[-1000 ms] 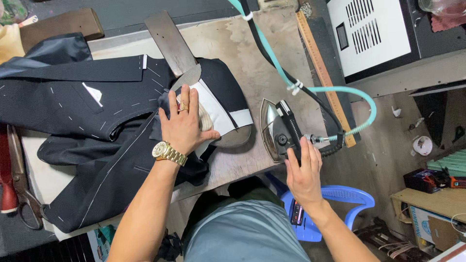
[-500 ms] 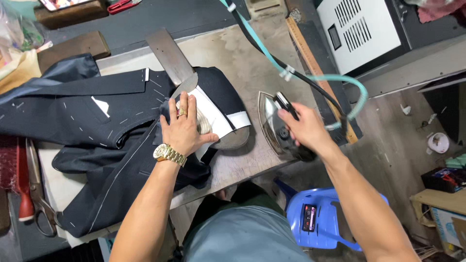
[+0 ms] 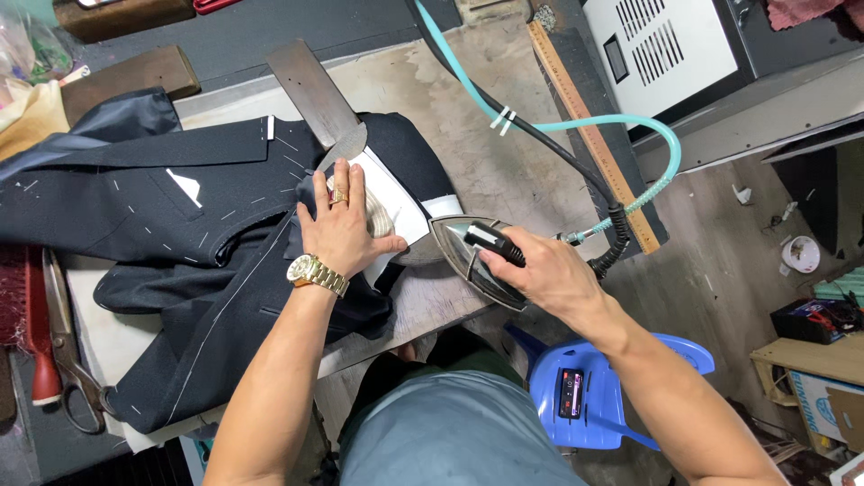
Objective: The person shapes a suit jacket shoulder by hand using a shoulder pad, then presses the fabric with a steam iron and a wooden pressing block on a workbench.
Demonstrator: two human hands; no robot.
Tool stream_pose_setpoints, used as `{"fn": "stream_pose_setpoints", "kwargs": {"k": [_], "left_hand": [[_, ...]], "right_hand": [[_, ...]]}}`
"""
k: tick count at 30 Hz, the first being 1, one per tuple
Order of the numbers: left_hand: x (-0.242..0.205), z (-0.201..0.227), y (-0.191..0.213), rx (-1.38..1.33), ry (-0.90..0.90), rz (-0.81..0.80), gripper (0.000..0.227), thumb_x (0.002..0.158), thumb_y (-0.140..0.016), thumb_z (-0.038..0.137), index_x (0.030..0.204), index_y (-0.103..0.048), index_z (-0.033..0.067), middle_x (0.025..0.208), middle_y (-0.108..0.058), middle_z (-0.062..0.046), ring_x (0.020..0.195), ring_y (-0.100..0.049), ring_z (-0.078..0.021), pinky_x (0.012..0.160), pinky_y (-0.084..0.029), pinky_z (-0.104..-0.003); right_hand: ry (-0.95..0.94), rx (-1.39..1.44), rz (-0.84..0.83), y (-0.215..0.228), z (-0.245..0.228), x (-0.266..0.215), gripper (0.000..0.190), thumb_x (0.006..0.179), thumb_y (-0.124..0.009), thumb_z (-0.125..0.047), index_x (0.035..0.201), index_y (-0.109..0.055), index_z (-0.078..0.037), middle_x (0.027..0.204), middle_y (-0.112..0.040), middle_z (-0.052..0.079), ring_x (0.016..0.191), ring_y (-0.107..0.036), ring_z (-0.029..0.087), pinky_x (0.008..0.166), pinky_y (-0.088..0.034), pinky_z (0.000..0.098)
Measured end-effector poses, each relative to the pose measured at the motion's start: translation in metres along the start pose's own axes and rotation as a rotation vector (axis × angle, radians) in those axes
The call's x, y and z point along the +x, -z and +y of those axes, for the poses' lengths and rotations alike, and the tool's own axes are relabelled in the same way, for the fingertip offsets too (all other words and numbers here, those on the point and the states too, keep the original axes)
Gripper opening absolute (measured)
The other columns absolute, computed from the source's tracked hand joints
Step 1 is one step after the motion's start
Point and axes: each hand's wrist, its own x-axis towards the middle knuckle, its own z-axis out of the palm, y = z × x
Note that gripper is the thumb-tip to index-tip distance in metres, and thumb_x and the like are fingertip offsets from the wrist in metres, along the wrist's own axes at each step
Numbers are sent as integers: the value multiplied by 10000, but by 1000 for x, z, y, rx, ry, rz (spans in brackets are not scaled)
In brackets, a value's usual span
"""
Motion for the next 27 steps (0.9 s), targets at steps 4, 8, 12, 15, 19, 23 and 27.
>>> {"fn": "stream_pose_setpoints", "kwargs": {"k": [4, 8, 12, 15, 19, 23, 27], "left_hand": [[0, -1, 1, -9, -8, -5, 1421, 651, -635, 933, 1665, -107, 89, 1742, -51, -140, 1573, -46, -447, 1118, -277, -777], [0, -3, 2, -7, -12, -3, 1410, 657, -626, 937, 1665, -111, 96, 1742, -67, -135, 1575, -51, -435, 1125, -267, -773], [2, -7, -1, 4, -22, 1, 1431, 634, -586, 974, 1665, -105, 107, 1743, -67, -128, 1580, -48, -420, 1132, -267, -771], [0, -9, -4, 24, -32, 1, 1425, 638, -569, 982, 1665, -108, 108, 1743, -74, -125, 1582, -51, -411, 1131, -276, -765], [-2, -7, -2, 21, -38, 19, 1411, 652, -585, 965, 1664, -120, 99, 1743, -81, -129, 1580, -61, -410, 1133, -278, -759], [-1, -7, -3, 27, -31, 18, 1421, 644, -568, 981, 1664, -113, 101, 1745, -70, -126, 1582, -55, -404, 1136, -277, -754], [-2, -7, -4, 18, -25, 20, 1427, 645, -562, 983, 1663, -109, 91, 1743, -70, -145, 1585, -59, -400, 1140, -274, -742]], "right_hand": [[-4, -49, -18, -4, -3, 7, 455, 951, -572, -592, 1154, -642, -192, 895, -735, 179, 891, -739, 368, 758, -548, 465], [2, -63, -17, -4, -8, 14, 445, 951, -570, -593, 1149, -632, -200, 911, -741, 171, 922, -735, 374, 771, -551, 461], [7, -102, -24, -1, -12, 18, 452, 955, -555, -605, 1138, -620, -197, 921, -739, 176, 937, -732, 378, 778, -547, 475], [21, -116, -23, 1, -19, 20, 452, 967, -535, -600, 1128, -614, -184, 925, -734, 196, 946, -728, 398, 782, -541, 498], [69, -150, -13, 3, -26, 28, 474, 984, -497, -610, 1114, -593, -164, 926, -727, 213, 942, -725, 415, 791, -548, 513], [91, -156, -6, 2, -33, 41, 486, 986, -498, -606, 1109, -591, -145, 925, -725, 229, 941, -722, 431, 794, -547, 527], [144, -159, -7, 8, -46, 51, 502, 1003, -474, -591, 1088, -577, -107, 915, -713, 261, 932, -717, 454, 789, -542, 557]]}}
